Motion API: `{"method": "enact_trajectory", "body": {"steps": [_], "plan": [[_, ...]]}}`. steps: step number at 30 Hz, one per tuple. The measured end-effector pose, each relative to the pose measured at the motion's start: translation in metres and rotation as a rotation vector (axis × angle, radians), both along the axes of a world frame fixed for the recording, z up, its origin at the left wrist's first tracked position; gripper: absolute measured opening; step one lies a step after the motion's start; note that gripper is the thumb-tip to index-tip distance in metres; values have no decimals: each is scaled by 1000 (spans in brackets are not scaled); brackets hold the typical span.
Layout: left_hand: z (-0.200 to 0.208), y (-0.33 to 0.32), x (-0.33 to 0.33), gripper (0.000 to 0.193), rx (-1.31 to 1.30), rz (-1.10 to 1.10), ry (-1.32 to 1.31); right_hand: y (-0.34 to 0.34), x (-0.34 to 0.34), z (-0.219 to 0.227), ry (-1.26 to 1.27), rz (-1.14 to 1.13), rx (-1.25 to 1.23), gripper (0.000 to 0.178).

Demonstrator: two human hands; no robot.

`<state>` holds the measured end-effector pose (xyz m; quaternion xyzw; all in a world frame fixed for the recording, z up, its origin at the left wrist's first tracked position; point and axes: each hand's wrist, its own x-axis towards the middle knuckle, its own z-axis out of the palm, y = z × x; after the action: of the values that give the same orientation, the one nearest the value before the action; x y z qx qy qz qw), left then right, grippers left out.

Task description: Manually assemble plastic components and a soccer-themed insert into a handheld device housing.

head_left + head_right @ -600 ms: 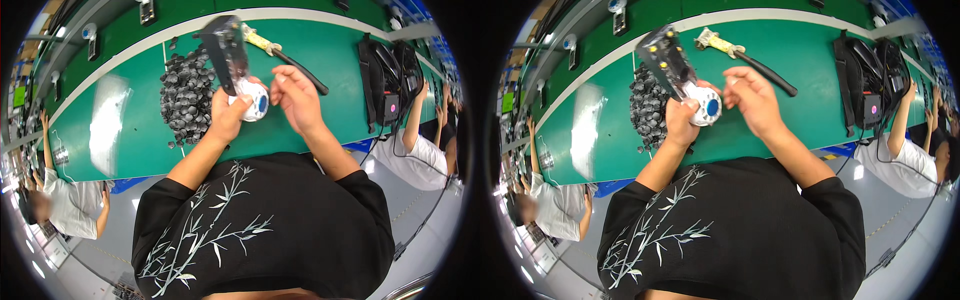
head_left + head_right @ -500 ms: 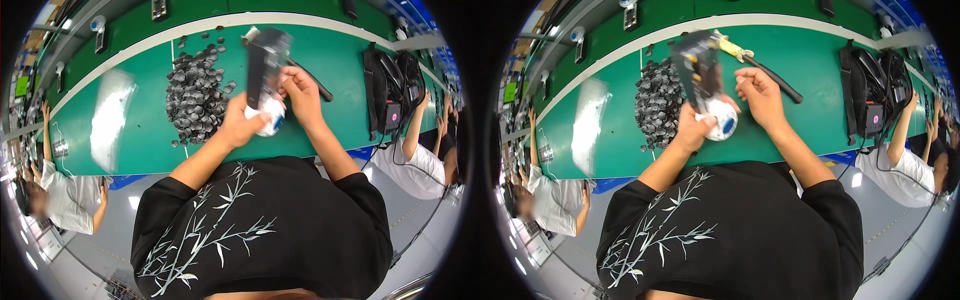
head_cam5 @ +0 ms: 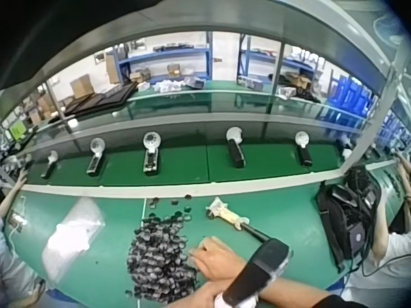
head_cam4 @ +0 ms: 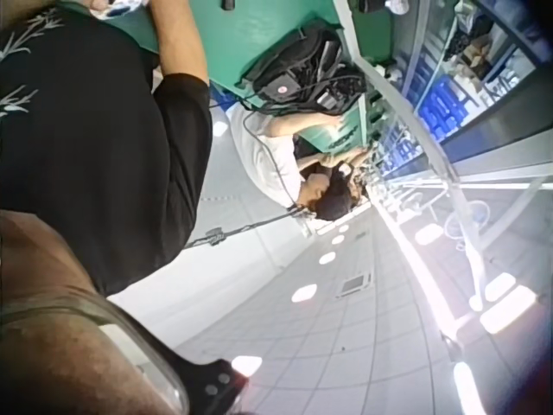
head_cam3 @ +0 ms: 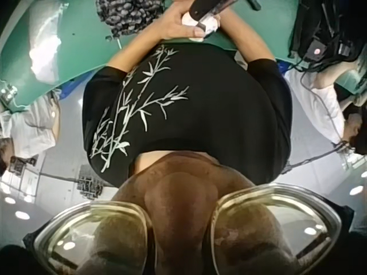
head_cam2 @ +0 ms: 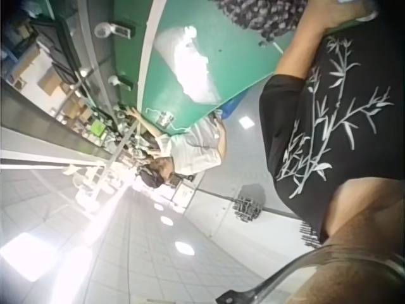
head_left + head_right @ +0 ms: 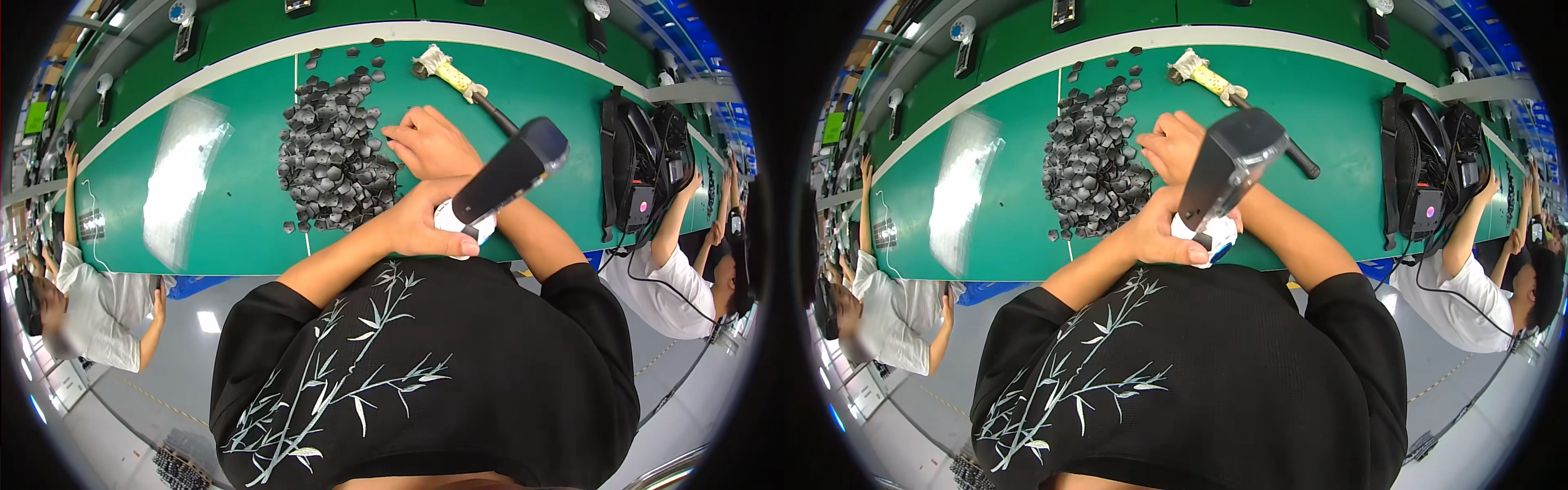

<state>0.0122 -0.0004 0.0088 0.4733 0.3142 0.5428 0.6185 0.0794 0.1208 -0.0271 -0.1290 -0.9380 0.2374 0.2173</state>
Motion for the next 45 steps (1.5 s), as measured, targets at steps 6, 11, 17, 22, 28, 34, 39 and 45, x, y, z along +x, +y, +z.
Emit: {"method": "enact_trajectory", "body": {"steps": [6,11,17,22,28,34,39,45], "plan": [[-6,2,5,39,6,132,-273,12,8,-55,-50,-27,-253,16],[-9,2,-1,55,-99,104,-396,4,13,-19,-194,-121,-637,15],[-9,13,-14,59,-135,-155,-732,20,13,21,-74,-136,-511,18],[-8,18,-12,42,-85,-127,-831,31,26,64,-214,-397,-575,22],[7,18,-7,38,-275,177,-727,26,59,63,520,-349,-1067,22],[4,20,-12,37,-321,346,-536,-4,77,91,455,-142,-1182,19],[-8,21,-16,40,-261,392,-331,-17,71,88,371,-58,-1112,19],[-7,21,-17,47,-167,434,-190,-13,68,73,304,-27,-1017,23]]}}
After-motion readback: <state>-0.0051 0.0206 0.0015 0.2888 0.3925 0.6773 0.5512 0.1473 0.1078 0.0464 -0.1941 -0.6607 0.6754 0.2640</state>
